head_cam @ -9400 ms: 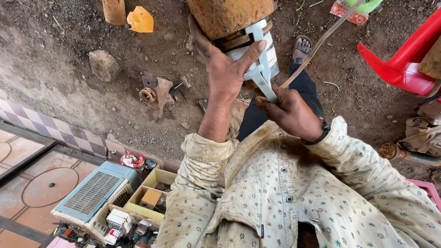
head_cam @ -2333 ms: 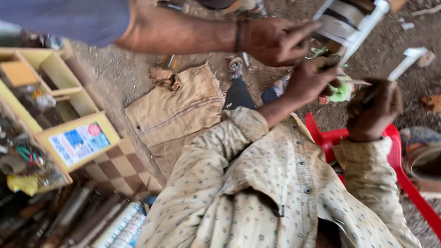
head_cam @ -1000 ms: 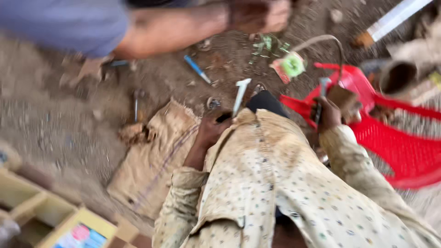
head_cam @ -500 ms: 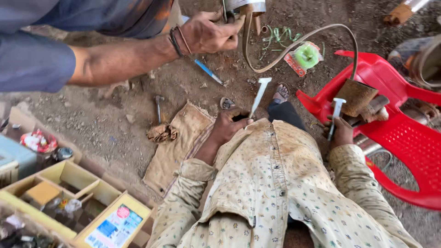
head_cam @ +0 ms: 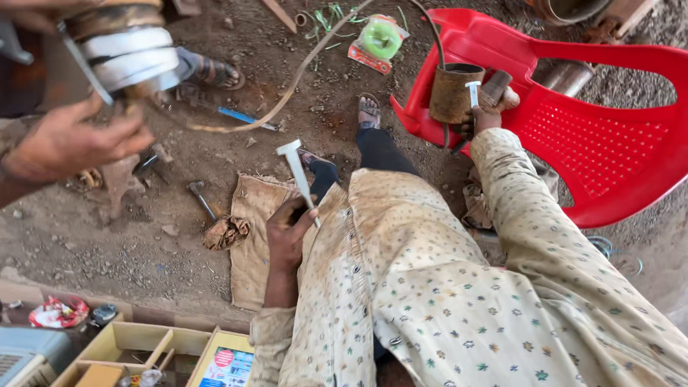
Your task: The person works on a rusty metal pipe assembly with a white plastic fitting, using a wrench and hammer to tighten and adjust components. Another person assists by holding the pipe and handing over tools. The task involves repeated tightening and hammering of the fitting onto the pipe.
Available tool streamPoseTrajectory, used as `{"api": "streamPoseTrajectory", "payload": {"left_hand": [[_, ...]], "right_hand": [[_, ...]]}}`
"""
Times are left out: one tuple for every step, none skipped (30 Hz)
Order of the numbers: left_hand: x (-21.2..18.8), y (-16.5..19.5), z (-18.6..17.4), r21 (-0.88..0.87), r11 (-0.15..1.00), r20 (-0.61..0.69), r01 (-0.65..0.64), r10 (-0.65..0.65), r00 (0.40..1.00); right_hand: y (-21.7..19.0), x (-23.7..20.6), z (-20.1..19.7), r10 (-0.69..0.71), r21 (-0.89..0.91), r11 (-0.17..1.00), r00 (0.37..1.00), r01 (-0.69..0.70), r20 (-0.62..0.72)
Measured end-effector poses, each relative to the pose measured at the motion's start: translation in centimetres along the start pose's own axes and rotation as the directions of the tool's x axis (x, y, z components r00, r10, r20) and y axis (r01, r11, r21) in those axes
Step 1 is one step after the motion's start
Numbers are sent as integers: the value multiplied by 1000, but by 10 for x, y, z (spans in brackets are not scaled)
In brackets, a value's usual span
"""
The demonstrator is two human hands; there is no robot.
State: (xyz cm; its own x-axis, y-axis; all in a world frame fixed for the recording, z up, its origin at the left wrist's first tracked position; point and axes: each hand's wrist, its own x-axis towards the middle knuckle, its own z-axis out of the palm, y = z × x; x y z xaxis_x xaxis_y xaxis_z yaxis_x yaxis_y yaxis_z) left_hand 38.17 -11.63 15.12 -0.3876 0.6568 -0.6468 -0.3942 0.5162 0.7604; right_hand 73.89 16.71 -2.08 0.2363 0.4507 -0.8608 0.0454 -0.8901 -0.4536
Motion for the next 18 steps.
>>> {"api": "streamPoseTrajectory", "payload": {"left_hand": [[1, -2, 2, -41, 999, -4, 14, -14, 1000], [3, -5, 4, -81, 996, -12, 30, -31, 999], [5, -8, 7, -122, 991, -20, 46, -49, 999], [8, -11, 9, -112, 991, -25, 79, -82, 996], [10, -14, 12, -100, 989, -34, 107, -111, 993], [14, -16, 14, -87, 987, -44, 132, -136, 990], [17, -18, 18, -73, 986, -25, 149, -151, 988], [20, -20, 20, -58, 984, -10, 169, -170, 985], [23, -21, 23, -45, 980, 2, 193, -193, 981], [25, -22, 27, -45, 977, 15, 211, -210, 978], [28, -22, 29, -42, 974, 23, 224, -223, 975], [31, -22, 33, -40, 972, 31, 232, -231, 972], [35, -21, 34, -9, 967, 41, 253, -253, 967], [38, -20, 37, 19, 961, 49, 276, -277, 960], [41, -19, 40, 44, 953, 50, 300, -302, 952], [44, -18, 44, 90, 953, 94, 290, -298, 950], [48, -16, 47, 138, 949, 120, 283, -300, 946], [50, -15, 50, 188, 942, 131, 279, -306, 943]], "right_hand": [[-4, 4, -1, -5, 28, 1000, 999, 6, -45], [-7, 10, -1, -5, 53, 999, 996, 10, -88], [-11, 16, -1, -4, 76, 997, 991, 14, -131], [-16, 22, -2, -14, 47, 999, 989, 21, -146], [-21, 30, -4, -24, 18, 999, 988, 27, -155], [-27, 38, -6, -36, -9, 999, 986, 35, -161], [-33, 47, -8, -34, -29, 999, 983, 30, -181], [-38, 56, -10, -29, -52, 998, 980, 19, -198], [-42, 65, -11, -20, -79, 997, 976, 3, -216], [-45, 75, -11, -50, -89, 996, 969, 30, -243], [-47, 84, -10, -81, -97, 994, 961, 57, -263], [-50, 93, -9, -113, -104, 991, 953, 87, -281], [-53, 101, -7, -165, -114, 983, 961, 142, -223], [-56, 110, -7, -214, -124, 973, 963, 196, -163], [-59, 117, -7, -261, -133, 960, 961, 248, -96], [-61, 123, -7, -298, -327, 907, 953, 266, -50], [-63, 127, -6, -461, -790, 423, 856, 443, 233], [-63, 132, -5, -398, -820, -267, 718, 506, 572]]}}
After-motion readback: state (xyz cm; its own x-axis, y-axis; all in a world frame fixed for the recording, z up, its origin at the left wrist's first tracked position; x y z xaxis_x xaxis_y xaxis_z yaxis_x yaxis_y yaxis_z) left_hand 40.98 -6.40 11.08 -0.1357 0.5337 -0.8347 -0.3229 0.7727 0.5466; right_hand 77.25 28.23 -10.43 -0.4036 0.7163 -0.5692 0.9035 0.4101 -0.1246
